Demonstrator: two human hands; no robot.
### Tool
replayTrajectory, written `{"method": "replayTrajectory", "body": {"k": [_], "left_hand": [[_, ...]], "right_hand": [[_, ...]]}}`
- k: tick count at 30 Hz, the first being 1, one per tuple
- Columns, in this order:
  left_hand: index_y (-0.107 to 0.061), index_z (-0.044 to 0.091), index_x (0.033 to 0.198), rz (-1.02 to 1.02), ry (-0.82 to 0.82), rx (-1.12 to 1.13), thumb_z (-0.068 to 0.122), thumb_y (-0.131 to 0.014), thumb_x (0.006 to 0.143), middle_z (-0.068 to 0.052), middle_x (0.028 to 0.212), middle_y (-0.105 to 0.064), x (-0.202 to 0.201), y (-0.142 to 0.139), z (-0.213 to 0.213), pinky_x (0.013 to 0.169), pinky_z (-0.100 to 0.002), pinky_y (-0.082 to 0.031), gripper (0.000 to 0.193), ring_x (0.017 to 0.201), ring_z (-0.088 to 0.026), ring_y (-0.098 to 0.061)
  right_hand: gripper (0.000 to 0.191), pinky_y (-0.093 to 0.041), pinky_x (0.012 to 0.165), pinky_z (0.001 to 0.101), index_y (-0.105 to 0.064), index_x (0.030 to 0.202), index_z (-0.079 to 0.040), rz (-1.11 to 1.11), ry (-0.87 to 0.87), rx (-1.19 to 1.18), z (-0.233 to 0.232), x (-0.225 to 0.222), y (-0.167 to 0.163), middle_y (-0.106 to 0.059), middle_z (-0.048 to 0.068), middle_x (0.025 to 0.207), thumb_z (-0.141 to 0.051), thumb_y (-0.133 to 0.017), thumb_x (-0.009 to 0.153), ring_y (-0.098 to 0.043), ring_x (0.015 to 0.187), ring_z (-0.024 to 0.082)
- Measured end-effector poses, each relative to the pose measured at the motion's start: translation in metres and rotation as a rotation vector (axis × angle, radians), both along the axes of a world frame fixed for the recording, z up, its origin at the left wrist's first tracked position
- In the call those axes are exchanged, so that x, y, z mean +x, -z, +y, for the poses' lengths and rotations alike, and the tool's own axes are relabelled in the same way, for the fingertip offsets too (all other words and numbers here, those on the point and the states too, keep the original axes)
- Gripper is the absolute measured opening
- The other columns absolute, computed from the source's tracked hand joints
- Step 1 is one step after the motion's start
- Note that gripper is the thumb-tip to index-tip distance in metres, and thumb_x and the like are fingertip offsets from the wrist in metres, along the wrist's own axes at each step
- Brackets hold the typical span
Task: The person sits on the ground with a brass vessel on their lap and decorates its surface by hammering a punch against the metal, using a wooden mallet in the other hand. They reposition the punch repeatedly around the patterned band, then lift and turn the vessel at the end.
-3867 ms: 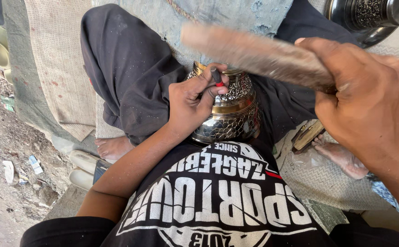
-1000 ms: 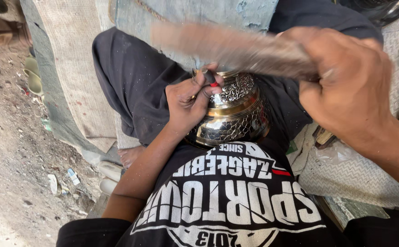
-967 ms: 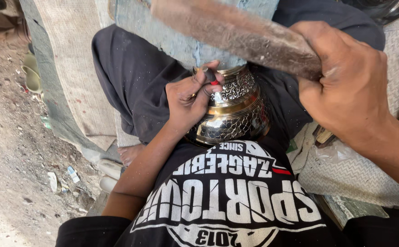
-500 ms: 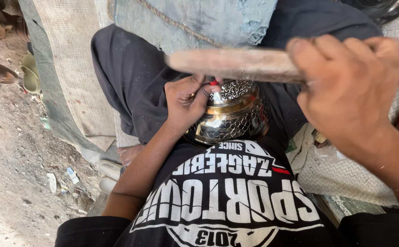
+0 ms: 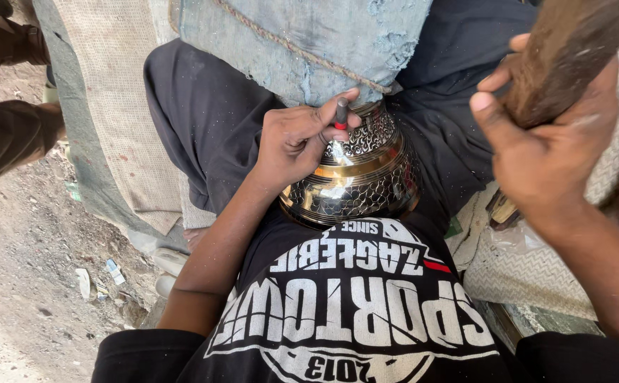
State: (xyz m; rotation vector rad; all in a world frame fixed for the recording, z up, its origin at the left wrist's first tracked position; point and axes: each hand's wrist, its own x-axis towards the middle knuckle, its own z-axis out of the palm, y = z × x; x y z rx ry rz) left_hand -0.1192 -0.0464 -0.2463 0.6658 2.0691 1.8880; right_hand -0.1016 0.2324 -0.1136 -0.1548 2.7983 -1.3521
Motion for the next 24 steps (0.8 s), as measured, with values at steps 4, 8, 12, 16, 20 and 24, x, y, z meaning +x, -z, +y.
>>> {"method": "replayTrajectory", "body": {"k": [4, 8, 12, 16, 20, 24], "left_hand": [[-0.064, 0.01, 0.137, 0.092, -0.01, 0.09, -0.013, -0.066, 0.098, -0.008, 0.115, -0.078, 0.002, 0.008, 0.002, 0.098, -0.028, -0.061, 0.045, 0.101, -0.018, -0.078], [-0.056, 0.009, 0.143, 0.046, -0.079, 0.172, -0.017, -0.062, 0.096, -0.016, 0.12, -0.075, 0.01, 0.017, 0.008, 0.105, -0.032, -0.061, 0.054, 0.111, -0.022, -0.076], [-0.064, 0.014, 0.139, 0.014, -0.087, 0.15, -0.019, -0.061, 0.099, -0.015, 0.109, -0.078, 0.013, 0.021, 0.009, 0.091, -0.028, -0.067, 0.052, 0.103, -0.019, -0.08], [-0.061, 0.012, 0.139, 0.013, -0.104, 0.213, -0.017, -0.061, 0.1, -0.017, 0.115, -0.076, 0.015, 0.021, 0.009, 0.094, -0.029, -0.065, 0.048, 0.107, -0.021, -0.077], [-0.061, 0.009, 0.136, 0.045, -0.095, 0.211, -0.015, -0.062, 0.101, -0.015, 0.109, -0.077, 0.011, 0.022, 0.01, 0.096, -0.031, -0.063, 0.042, 0.11, -0.022, -0.075], [-0.07, 0.013, 0.128, -0.041, -0.099, 0.159, -0.016, -0.061, 0.103, -0.015, 0.108, -0.079, 0.013, 0.021, 0.009, 0.088, -0.027, -0.067, 0.04, 0.095, -0.015, -0.079]], "right_hand": [[0.047, -0.057, 0.073, 0.043, -0.071, 0.125, -0.006, -0.096, -0.249, 0.972, 0.002, -0.005, -0.01, -0.075, 0.008, 0.086, -0.003, -0.079, 0.078, -0.07, 0.068, 0.021], [0.044, -0.059, 0.082, 0.0352, -0.061, 0.136, -0.001, 0.079, -0.092, 0.298, 0.001, -0.009, -0.013, -0.072, 0.013, 0.11, 0.007, -0.066, 0.093, -0.073, 0.097, 0.023], [0.048, -0.056, 0.069, 0.0379, -0.066, 0.126, -0.008, 0.115, -0.156, 0.562, -0.001, -0.008, -0.014, -0.076, 0.006, 0.094, 0.004, -0.07, 0.08, -0.073, 0.078, 0.021], [0.044, -0.052, 0.077, 0.0347, -0.063, 0.132, -0.007, 0.053, -0.107, 0.396, -0.001, -0.003, -0.014, -0.073, 0.008, 0.101, 0.005, -0.069, 0.089, -0.07, 0.086, 0.019], [0.053, -0.048, 0.073, 0.0373, -0.066, 0.128, -0.01, 0.101, -0.153, 0.595, -0.001, -0.002, -0.017, -0.073, 0.005, 0.095, 0.007, -0.069, 0.078, -0.066, 0.077, 0.02], [0.055, -0.049, 0.073, 0.0371, -0.065, 0.129, -0.01, 0.129, -0.159, 0.607, -0.006, -0.002, -0.022, -0.072, 0.004, 0.095, 0.007, -0.068, 0.077, -0.064, 0.075, 0.02]]}}
